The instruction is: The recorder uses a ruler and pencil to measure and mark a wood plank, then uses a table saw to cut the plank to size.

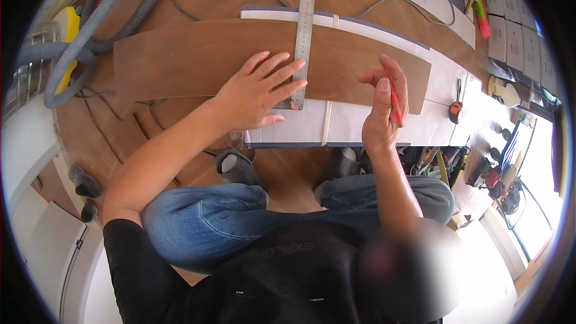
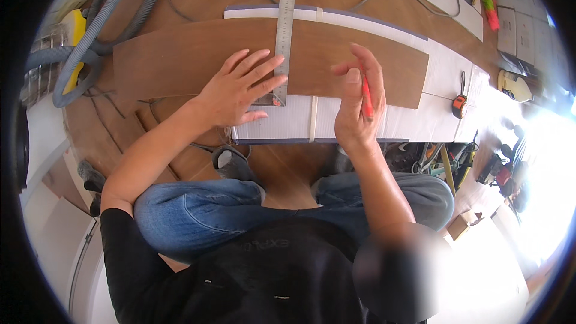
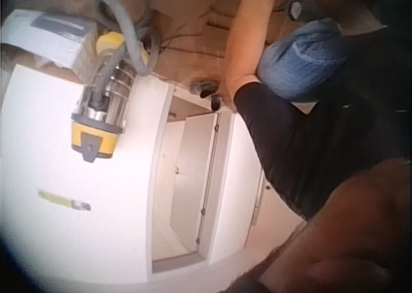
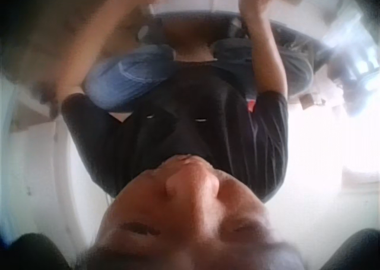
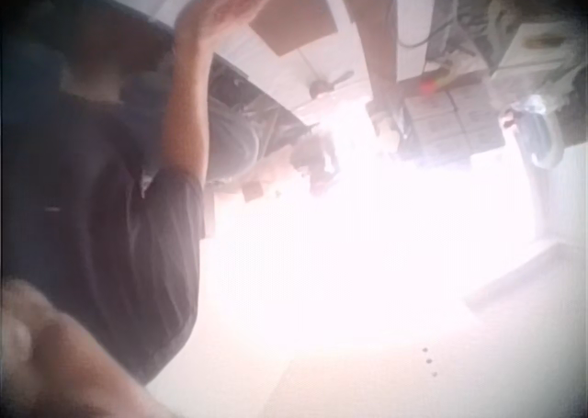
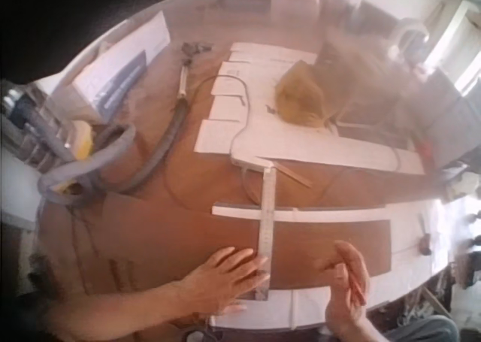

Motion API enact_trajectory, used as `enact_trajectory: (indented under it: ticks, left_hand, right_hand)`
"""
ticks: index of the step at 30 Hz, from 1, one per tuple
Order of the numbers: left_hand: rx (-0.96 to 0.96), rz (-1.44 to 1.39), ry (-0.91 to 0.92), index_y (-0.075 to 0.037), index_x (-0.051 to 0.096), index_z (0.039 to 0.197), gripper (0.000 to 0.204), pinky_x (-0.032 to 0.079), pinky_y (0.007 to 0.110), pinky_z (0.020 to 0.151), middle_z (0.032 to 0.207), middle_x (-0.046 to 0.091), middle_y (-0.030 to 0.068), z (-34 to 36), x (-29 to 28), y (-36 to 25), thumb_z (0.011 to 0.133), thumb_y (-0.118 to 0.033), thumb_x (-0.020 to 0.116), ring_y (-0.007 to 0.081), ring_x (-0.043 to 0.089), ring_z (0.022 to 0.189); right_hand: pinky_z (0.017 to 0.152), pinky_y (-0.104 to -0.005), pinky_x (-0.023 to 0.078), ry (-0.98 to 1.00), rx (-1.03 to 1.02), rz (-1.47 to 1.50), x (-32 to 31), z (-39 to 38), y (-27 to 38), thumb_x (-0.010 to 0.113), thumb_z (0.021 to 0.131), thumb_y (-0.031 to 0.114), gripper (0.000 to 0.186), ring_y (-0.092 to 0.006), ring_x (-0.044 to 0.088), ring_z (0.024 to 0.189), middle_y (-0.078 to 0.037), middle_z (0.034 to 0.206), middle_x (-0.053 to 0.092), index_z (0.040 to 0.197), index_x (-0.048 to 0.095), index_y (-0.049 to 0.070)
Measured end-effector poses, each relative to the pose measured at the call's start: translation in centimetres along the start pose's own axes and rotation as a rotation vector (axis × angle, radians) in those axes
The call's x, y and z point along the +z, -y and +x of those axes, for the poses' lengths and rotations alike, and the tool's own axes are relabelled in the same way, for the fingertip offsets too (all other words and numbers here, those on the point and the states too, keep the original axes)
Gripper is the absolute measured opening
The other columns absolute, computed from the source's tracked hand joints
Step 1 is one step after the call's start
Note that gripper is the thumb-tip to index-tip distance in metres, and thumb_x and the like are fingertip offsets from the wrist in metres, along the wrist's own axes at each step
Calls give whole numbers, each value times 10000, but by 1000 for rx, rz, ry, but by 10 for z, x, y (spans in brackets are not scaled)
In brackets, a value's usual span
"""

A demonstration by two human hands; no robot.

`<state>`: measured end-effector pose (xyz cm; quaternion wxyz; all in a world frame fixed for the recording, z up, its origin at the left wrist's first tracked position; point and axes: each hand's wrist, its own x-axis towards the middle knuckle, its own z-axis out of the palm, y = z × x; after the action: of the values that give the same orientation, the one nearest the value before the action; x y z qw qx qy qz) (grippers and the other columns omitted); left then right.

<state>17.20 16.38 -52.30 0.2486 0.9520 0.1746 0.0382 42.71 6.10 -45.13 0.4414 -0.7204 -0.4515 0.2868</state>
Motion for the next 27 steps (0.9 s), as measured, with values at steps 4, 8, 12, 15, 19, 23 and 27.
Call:
enact_trajectory:
  ticks: [4, 8, 12, 15, 19, 23, 27]
  left_hand:
    - [46, 29, 69, -208, 457, 1566, 896, 169, 502, 1292, 1716, 281, 41, 3, 5, 15, 793, -484, 815, 263, 239, 1568]
    - [34, 20, 56, -232, 458, 1566, 915, 168, 505, 1289, 1715, 286, 15, 5, 6, 14, 769, -484, 830, 248, 241, 1567]
    - [16, 8, 62, -270, 460, 1565, 909, 165, 502, 1289, 1717, 284, -16, 7, 5, 14, 764, -486, 829, 239, 237, 1567]
    - [11, 13, 64, -288, 455, 1568, 904, 167, 503, 1287, 1719, 279, -27, 7, 3, 13, 769, -492, 825, 235, 238, 1565]
    - [8, 24, 83, -303, 431, 1582, 914, 171, 509, 1284, 1724, 261, -36, 7, 2, 12, 780, -515, 816, 229, 239, 1564]
    - [9, 25, 85, -310, 412, 1592, 923, 175, 511, 1280, 1728, 251, -37, 7, 5, 14, 787, -526, 810, 230, 241, 1562]
    - [12, 40, 84, -310, 406, 1596, 931, 182, 517, 1274, 1727, 252, -33, 7, 6, 14, 787, -531, 810, 236, 247, 1557]
  right_hand:
    - [868, -326, 497, -35, 0, 81, 4, 1, -10, 592, 1051, 148, 263, -168, 619, 932, -121, 1070, 679, 1251, 644, -14]
    - [831, -308, 516, -104, 141, 195, 18, 2, -17, 634, 1029, 134, 214, -169, 654, 909, -101, 996, 690, 1159, 683, -28]
    - [835, -320, 538, -34, 128, 87, 24, 3, -23, 654, 1008, 117, 187, -193, 697, 902, -118, 977, 713, 1127, 688, -23]
    - [846, -334, 552, 40, 56, -74, 30, 4, -17, 645, 1000, 102, 172, -220, 720, 910, -146, 972, 734, 1123, 685, -11]
    - [842, -354, 562, 48, 33, -88, 36, 4, -14, 651, 992, 107, 173, -264, 728, 888, -167, 999, 742, 1128, 691, 9]
    - [831, -357, 562, 44, 36, -142, 38, 5, -21, 656, 986, 110, 178, -269, 728, 880, -161, 1002, 741, 1137, 691, 22]
    - [829, -357, 562, 62, 24, -163, 39, 6, -20, 664, 981, 108, 183, -275, 724, 875, -156, 1004, 740, 1141, 690, 22]
